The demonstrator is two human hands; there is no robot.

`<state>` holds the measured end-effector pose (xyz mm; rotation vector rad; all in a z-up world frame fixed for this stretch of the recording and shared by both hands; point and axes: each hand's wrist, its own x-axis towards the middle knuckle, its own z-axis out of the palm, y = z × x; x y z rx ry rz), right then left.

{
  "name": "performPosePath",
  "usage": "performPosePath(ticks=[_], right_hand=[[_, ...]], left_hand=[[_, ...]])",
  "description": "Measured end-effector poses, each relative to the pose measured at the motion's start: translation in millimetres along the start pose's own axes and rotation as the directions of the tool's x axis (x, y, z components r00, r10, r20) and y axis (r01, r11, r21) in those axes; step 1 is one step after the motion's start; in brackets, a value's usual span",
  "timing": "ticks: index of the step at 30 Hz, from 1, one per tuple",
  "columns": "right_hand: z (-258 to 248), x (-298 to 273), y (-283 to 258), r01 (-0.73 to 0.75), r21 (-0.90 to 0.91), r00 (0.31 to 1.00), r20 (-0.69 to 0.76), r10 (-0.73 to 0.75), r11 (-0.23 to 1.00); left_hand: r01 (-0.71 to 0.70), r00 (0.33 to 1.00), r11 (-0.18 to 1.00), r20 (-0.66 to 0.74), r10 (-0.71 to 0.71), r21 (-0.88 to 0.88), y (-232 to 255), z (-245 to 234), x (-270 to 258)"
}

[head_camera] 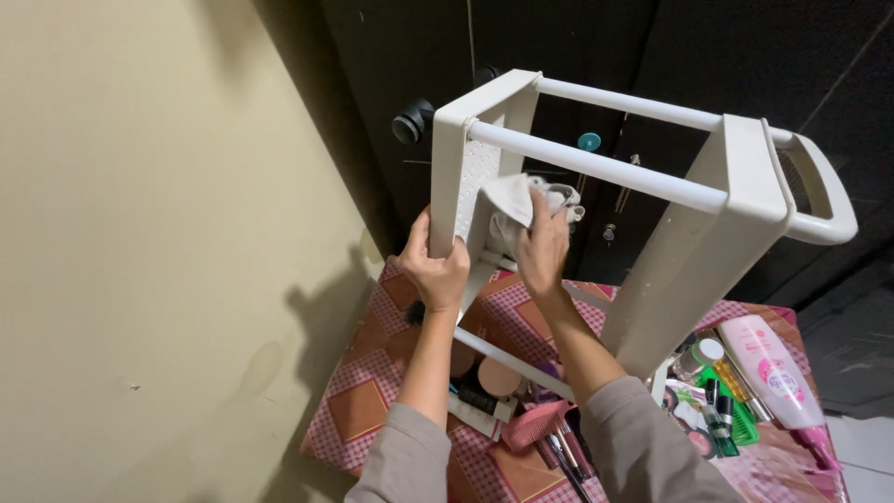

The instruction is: Cleaning a white plastic rack with a cloth and organizing cosmetic bottles onto it.

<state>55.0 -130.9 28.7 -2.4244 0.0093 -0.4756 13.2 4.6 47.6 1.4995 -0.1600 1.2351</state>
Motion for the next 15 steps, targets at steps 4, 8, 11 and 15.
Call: performPosePath(ticks=[4, 8, 11, 15], right_hand=[[3.1, 8.8, -16.3, 0.396, 0.414, 0.87, -0.455, -0.19, 0.82], [-5.3, 31.8, -31.2, 0.497, 0.352, 0.752, -0.631, -0.191, 0.793], [-7.1, 43.8, -24.0, 0.51, 0.153, 0.746, -0.568, -0.346, 0.847], [-5.3, 38.3, -8.4, 0.163, 0.093, 0.984, -0.089, -0.155, 0.982]], left_hand=[[-0.067, 0.997, 0.997, 0.038, 0.065, 0.039, 5.0, 0.2, -5.5], [-0.123, 0.987, 0.99, 0.111, 0.115, 0.068, 16.0, 2.4, -8.2], [-0.018, 0.991, 1.0, 0.132, 0.02, -0.016, 6.7, 3.0, -13.0], [0.026, 0.995, 0.995, 0.096, -0.017, -0.091, 4.6, 2.4, -12.1]])
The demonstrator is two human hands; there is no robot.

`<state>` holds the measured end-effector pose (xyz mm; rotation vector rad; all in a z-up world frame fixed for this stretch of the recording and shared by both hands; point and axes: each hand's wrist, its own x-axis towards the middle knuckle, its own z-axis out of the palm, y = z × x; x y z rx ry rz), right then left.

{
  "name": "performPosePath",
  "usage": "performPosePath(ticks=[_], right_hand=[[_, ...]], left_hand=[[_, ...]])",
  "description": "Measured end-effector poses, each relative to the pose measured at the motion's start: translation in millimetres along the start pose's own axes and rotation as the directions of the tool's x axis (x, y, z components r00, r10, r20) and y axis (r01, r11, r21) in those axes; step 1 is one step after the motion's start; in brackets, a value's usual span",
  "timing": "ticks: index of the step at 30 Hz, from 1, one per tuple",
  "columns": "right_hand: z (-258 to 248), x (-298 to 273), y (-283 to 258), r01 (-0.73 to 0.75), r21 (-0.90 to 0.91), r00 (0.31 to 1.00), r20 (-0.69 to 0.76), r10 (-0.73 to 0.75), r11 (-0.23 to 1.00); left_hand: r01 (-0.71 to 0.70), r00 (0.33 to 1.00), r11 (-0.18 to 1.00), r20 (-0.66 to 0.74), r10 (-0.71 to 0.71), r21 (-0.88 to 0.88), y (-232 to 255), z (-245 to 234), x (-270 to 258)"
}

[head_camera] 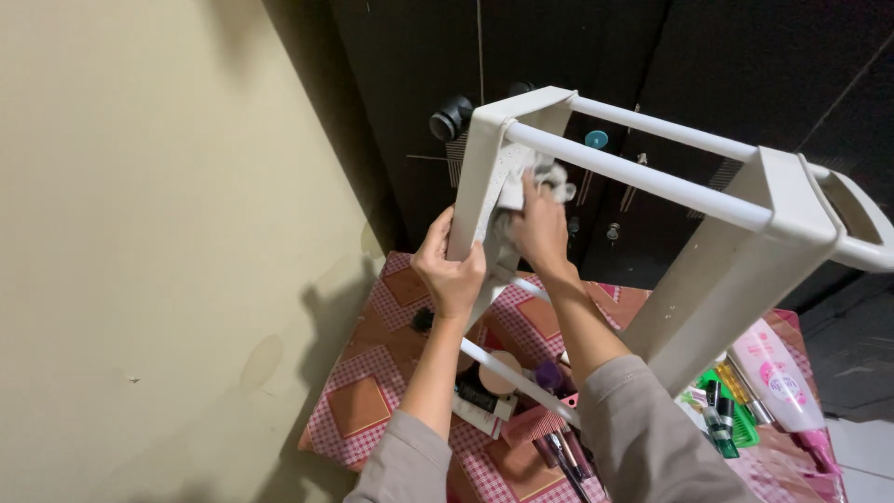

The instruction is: Cleaning a white plastic rack with a cloth and organizing cosmetic bottles onto it.

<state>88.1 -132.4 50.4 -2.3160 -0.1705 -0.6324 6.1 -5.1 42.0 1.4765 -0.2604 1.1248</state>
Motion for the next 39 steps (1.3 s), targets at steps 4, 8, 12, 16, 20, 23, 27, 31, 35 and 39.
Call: performPosePath(ticks=[4, 8, 12, 16, 20, 23, 27, 31, 35, 39], right_hand=[[0.7, -4.2, 2.8, -0.429, 0.113, 0.899, 0.146, 0.412, 0.896], [3.9, 12.8, -0.4, -0.072, 0.685, 0.904, -0.261, 0.337, 0.725], [-26.9, 4.9, -46.2, 0.111, 0.914, 0.951, -0.212, 0.225, 0.391], [-26.5, -12.6, -48.3, 0.207, 0.507, 0.972, -0.203, -0.117, 0.836], [-26.8, -7.0, -40.8, 0.585, -0.042, 0.774, -0.269, -0.574, 0.81], [-2.5, 5.0, -9.3, 0.296, -0.002, 0.938, -0.187, -0.291, 0.955], [-20.4, -13.2, -31.8, 0.122, 0.261, 0.987, -0.133, -0.089, 0.958], [-19.4, -21.6, -38.4, 0.559, 0.168, 0.796, -0.381, -0.47, 0.812], [-5.3, -12.6, -18.8, 0.565, -0.011, 0.781, -0.313, -0.54, 0.825], [28.2, -13.8, 13.3, 0.303, 0.126, 0.945, -0.167, -0.28, 0.945]], left_hand=[[0.043, 0.999, 0.998, -0.011, -0.044, -0.045, -2.6, -0.7, 1.6], [0.077, 0.997, 0.997, 0.02, -0.077, -0.03, -6.2, -3.5, -1.8], [0.06, 0.998, 0.998, 0.033, -0.059, -0.02, 0.0, -3.0, -2.7], [0.117, 0.993, 0.992, -0.001, -0.117, -0.056, 0.4, -3.6, 0.3], [0.182, 0.983, 0.962, -0.001, -0.186, -0.203, -2.0, -6.3, -2.8], [0.125, 0.992, 0.975, 0.008, -0.125, -0.184, 6.1, -8.4, -2.8], [0.149, 0.988, 0.979, 0.053, -0.143, -0.137, 13.3, -7.5, 2.7], [0.141, 0.988, 0.986, 0.082, -0.134, -0.092, 14.6, -13.5, 2.6], [0.159, 0.987, 0.97, 0.03, -0.156, -0.183, 12.7, -11.6, -0.4], [0.106, 0.994, 0.978, -0.004, -0.108, -0.18, 20.6, -11.2, 1.5]])
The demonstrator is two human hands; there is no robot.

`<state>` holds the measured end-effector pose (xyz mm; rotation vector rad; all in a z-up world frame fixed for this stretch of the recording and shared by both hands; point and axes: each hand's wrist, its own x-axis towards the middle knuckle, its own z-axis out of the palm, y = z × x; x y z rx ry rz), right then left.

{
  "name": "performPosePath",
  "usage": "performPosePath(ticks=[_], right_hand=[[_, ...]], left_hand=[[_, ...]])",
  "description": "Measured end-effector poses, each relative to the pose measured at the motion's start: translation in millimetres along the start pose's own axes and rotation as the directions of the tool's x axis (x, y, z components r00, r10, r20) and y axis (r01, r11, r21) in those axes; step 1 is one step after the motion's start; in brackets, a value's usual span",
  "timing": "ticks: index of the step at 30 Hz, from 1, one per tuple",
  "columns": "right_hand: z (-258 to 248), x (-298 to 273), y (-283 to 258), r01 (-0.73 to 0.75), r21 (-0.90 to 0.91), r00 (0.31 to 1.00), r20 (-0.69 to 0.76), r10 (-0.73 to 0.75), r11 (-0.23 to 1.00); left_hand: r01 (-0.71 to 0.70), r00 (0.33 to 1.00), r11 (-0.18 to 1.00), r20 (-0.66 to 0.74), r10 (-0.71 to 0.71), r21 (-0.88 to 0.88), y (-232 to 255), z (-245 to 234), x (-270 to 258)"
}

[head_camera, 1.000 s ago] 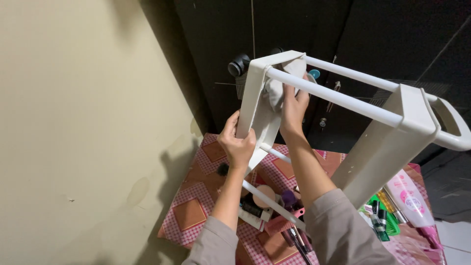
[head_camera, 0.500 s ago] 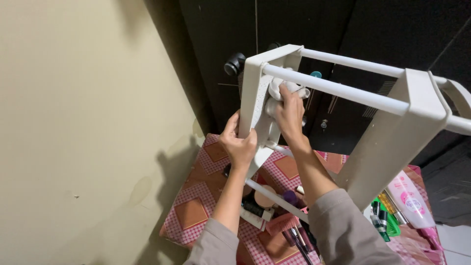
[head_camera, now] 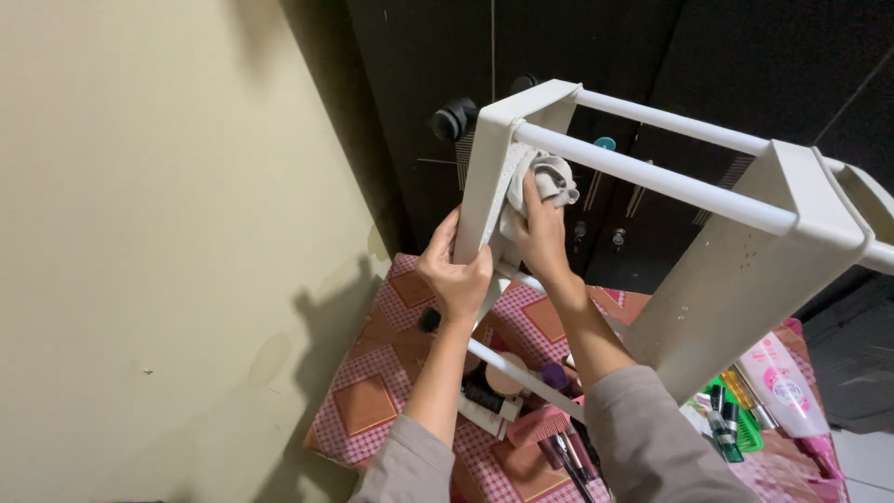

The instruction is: Cleaning a white plastic rack with a cloth and organizing cosmetic bottles onto it.

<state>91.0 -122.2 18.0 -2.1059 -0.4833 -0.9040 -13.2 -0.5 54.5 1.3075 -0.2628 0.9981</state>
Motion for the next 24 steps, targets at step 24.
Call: performPosePath(ticks=[24], right_hand=[[11.2, -76.2, -65.6, -0.189, 0.239, 0.434, 0.891, -0.137, 0.952]], left_hand=[[0.006, 1.0, 0.979, 0.019, -0.01, 0.202, -15.5, -11.3, 27.3]])
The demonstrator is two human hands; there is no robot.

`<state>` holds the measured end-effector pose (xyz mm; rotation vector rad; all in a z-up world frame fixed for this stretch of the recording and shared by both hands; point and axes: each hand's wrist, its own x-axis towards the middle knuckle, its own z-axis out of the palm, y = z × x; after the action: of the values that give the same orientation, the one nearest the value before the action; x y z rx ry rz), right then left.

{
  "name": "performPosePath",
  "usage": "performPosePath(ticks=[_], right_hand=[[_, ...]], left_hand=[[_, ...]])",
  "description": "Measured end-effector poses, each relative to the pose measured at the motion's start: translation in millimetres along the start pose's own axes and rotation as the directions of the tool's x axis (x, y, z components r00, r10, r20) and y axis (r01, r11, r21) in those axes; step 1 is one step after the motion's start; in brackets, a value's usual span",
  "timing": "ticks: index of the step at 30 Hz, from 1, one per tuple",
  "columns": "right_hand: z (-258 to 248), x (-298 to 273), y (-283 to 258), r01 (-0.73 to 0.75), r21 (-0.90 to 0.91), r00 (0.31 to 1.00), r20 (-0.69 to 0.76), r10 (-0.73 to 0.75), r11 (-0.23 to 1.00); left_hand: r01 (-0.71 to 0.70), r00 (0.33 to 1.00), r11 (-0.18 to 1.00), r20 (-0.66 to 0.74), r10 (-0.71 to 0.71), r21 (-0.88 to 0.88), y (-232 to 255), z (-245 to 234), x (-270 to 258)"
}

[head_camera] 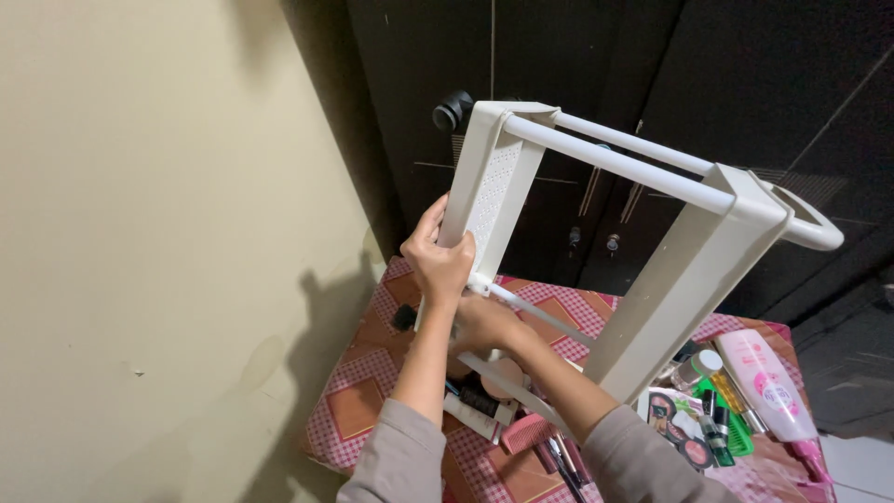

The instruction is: Cleaning a white plastic rack with a cloth and organizing cosmetic bottles onto it.

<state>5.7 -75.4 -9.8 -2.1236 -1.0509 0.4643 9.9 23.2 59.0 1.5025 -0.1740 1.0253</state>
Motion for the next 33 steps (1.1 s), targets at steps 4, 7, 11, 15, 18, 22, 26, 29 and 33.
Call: performPosePath(ticks=[4, 7, 11, 15, 18, 22, 26, 29, 33], right_hand=[[8.4, 1.9, -20.1, -0.125, -0.291, 0.987, -0.134, 0.089, 0.949], [9.0, 4.3, -17.3, -0.187, -0.393, 0.976, -0.175, 0.126, 0.9], [5.2, 3.6, -11.3, -0.15, -0.469, 0.974, -0.22, 0.049, 0.87], [2.2, 3.4, 5.7, -0.131, -0.584, 0.979, -0.205, 0.01, 0.801], [0.4, 0.9, 1.6, 0.045, -0.634, 0.947, -0.218, -0.234, 0.772], [-3.7, 6.7, 10.8, 0.024, -0.742, 0.876, -0.307, -0.371, 0.67], [-17.7, 4.8, -4.4, -0.046, -0.862, 0.929, -0.223, -0.297, 0.505], [-25.1, -0.4, -26.9, -0.118, -0.857, 0.956, -0.234, -0.175, 0.502], [-33.4, -20.9, -37.5, -0.065, -0.933, 0.847, -0.239, -0.475, 0.353]], left_hand=[[-0.016, 1.0, 0.997, -0.008, 0.015, -0.069, -5.3, -4.0, 3.4], [0.008, 1.0, 0.994, -0.022, -0.011, -0.11, -4.8, -6.4, 7.6], [-0.032, 0.996, 0.991, -0.081, 0.022, -0.127, -4.2, -8.1, 12.0], [-0.175, 0.975, 0.978, -0.12, 0.189, 0.115, 16.1, -15.6, 16.2], [-0.234, 0.952, 0.957, -0.159, 0.261, 0.172, 22.5, -17.9, 10.3], [-0.116, 0.927, 0.947, -0.309, 0.211, 0.298, 21.7, -12.1, 5.8], [-0.13, 0.868, 0.916, -0.402, 0.29, 0.379, 5.9, -10.6, 13.4], [0.112, 0.868, 0.94, -0.493, 0.066, 0.323, 0.3, -15.5, 27.3], [0.359, 0.828, 0.924, -0.501, -0.252, 0.129, 6.5, -33.4, 32.6]])
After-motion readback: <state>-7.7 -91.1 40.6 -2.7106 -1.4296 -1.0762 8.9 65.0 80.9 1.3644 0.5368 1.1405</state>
